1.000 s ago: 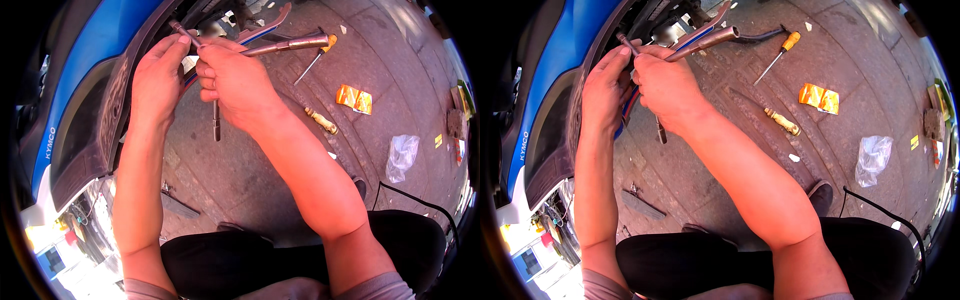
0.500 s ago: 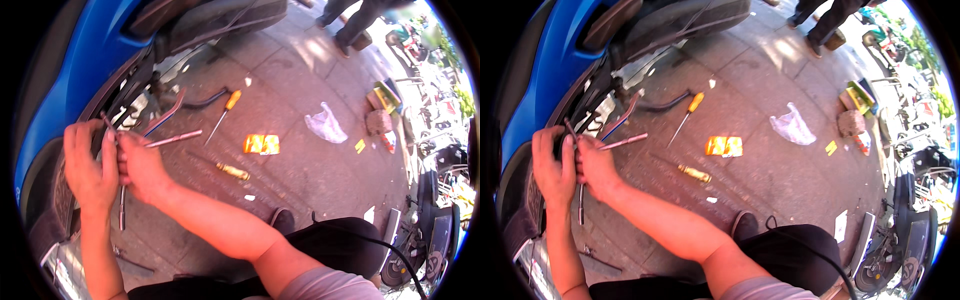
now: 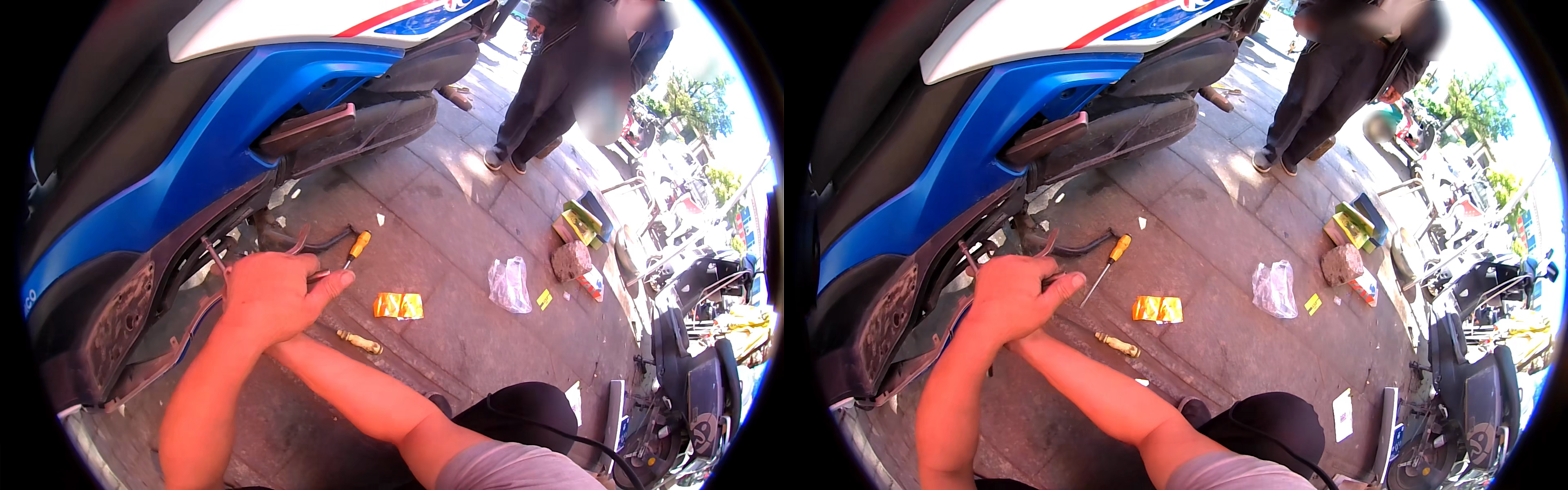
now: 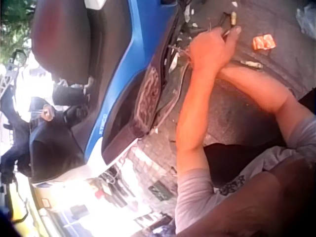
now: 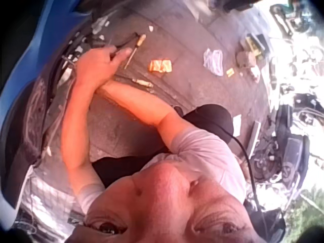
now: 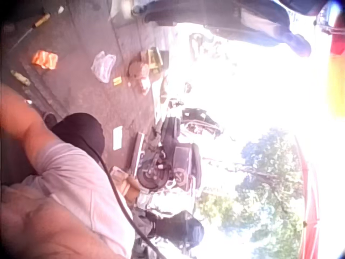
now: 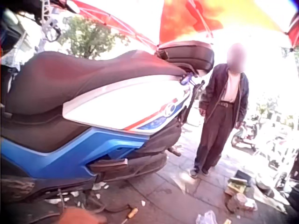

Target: The person removes a lower side panel from a blue and white scooter by using a socket wrench and a screwdriver to unfasten screws and bolts, then detaches the plastic trim by hand and checks the alignment.

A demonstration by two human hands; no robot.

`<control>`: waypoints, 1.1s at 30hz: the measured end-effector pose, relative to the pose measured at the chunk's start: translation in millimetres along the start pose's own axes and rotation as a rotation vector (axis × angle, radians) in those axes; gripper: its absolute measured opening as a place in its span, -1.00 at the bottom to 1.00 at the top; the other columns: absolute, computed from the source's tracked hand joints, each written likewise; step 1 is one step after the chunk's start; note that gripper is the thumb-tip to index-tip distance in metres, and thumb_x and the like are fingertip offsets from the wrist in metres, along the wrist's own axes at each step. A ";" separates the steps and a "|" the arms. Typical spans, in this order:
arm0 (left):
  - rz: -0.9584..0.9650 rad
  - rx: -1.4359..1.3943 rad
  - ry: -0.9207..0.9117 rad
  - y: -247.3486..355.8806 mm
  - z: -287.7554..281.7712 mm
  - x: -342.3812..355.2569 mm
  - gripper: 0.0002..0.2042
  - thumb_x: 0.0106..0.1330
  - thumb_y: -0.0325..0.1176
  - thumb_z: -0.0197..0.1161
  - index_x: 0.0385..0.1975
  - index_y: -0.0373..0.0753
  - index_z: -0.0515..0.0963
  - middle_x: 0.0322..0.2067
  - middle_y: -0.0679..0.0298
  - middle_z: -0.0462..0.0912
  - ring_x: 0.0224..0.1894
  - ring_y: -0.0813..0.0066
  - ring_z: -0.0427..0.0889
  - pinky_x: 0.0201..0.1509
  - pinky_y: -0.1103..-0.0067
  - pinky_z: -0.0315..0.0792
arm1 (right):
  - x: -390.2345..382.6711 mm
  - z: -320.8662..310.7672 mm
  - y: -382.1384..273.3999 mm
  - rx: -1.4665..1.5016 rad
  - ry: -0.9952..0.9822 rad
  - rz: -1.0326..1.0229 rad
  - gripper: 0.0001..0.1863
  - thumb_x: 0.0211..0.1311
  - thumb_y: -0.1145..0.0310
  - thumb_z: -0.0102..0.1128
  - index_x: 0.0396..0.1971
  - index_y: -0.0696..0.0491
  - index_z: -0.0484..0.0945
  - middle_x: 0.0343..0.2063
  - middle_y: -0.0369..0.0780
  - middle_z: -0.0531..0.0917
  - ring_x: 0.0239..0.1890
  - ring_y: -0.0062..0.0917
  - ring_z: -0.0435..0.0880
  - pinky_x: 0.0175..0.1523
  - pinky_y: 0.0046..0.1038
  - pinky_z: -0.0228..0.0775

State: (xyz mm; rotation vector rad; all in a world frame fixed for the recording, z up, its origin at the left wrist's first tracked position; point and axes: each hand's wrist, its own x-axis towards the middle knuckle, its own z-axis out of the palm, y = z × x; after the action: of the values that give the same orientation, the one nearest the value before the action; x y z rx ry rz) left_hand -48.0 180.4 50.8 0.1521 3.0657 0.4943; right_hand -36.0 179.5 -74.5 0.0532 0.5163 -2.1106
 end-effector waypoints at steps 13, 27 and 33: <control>-0.305 -0.868 -0.096 -115.4 -16.7 -93.5 -0.40 0.50 0.22 0.18 -0.41 -0.32 0.67 -0.56 0.34 0.59 -0.44 0.48 0.59 -0.28 0.48 0.43 | -22.6 45.7 -91.1 -2.654 -0.075 -0.187 -0.30 0.23 0.38 0.25 0.32 0.35 0.27 -0.29 -0.03 0.79 -0.21 -0.12 0.81 -0.16 -0.18 0.66; -0.447 -1.209 -0.270 -116.8 21.7 -96.5 -0.82 0.45 -0.26 0.30 -0.17 -0.23 0.64 -0.44 0.34 0.62 -0.56 0.64 0.41 -0.54 0.63 0.16 | -78.2 90.1 -208.1 -2.053 -0.242 0.380 -0.58 0.28 0.16 0.41 0.04 0.08 0.66 -0.37 -0.15 0.77 -0.30 -0.37 0.79 -0.21 -0.37 0.60; -0.309 -1.202 -0.061 -83.8 38.3 -58.0 -0.76 0.30 -0.41 0.18 -0.11 -0.31 0.66 -0.39 0.25 0.68 -0.61 0.66 0.36 -0.57 0.66 0.19 | -95.0 127.6 -148.8 -1.617 -0.375 0.244 -0.63 0.40 0.11 0.29 -0.09 0.14 0.68 -0.37 -0.18 0.76 -0.29 -0.43 0.74 -0.14 -0.38 0.57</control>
State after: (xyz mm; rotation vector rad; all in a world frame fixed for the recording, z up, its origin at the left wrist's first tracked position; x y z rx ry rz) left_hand 3.9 107.3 -11.0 -0.3193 2.1352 2.0213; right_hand -82.4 277.2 114.6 -1.0837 1.6708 -0.9302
